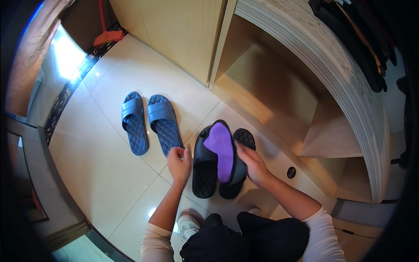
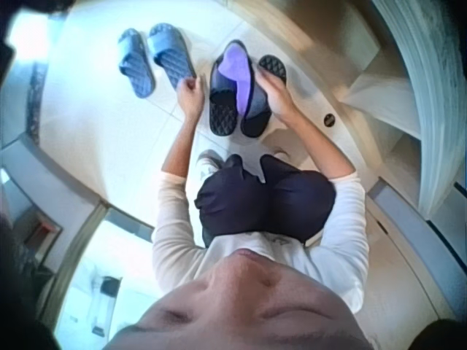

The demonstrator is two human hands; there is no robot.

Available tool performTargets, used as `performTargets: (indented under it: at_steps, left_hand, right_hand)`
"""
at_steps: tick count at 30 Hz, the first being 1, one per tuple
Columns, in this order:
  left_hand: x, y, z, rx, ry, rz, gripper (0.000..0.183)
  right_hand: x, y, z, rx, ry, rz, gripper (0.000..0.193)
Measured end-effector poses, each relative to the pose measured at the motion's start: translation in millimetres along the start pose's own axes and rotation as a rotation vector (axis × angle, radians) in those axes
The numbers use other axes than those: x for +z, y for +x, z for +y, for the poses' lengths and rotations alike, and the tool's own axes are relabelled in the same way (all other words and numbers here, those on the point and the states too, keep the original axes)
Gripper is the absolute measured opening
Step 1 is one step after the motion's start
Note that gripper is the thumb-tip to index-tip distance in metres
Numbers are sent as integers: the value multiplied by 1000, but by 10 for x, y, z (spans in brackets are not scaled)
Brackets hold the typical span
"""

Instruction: The person kneels and wipes several pairs of slippers and slides with a purple cloth, then wipes a small side table and a kettle. The person handles each item one at a time, turning them over to wipe different surfaces, and places them back on the floor or table.

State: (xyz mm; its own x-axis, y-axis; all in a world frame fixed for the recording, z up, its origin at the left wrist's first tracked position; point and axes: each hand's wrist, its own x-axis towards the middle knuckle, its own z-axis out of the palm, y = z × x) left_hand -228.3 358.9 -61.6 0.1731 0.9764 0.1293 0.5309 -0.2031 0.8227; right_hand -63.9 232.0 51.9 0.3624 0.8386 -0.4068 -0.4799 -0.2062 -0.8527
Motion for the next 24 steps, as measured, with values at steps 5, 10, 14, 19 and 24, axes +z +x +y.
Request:
performTargets:
  at_steps: [5, 10, 14, 19, 24]
  left_hand:
    - [-21, -477, 270, -840, -513, -383, 55]
    - [282, -522, 213, -1263, -865, -614, 84]
    - [559, -373, 281, -978, -1335, -392, 58]
    - [202, -251, 718, -682, -1362, -407, 51]
    - [-312, -176, 1428, -560, -1886, -787, 63]
  right_hand:
    - [-130, -99, -385, -373, -226, 157, 38]
    - [-153, -116, -446, -556, -346, 112, 34]
    - [-136, -48, -337, -454, -132, 248, 30]
    - [-38, -59, -542, -308, -98, 119, 37]
    - [322, 5, -608, -855, -1184, -258, 15]
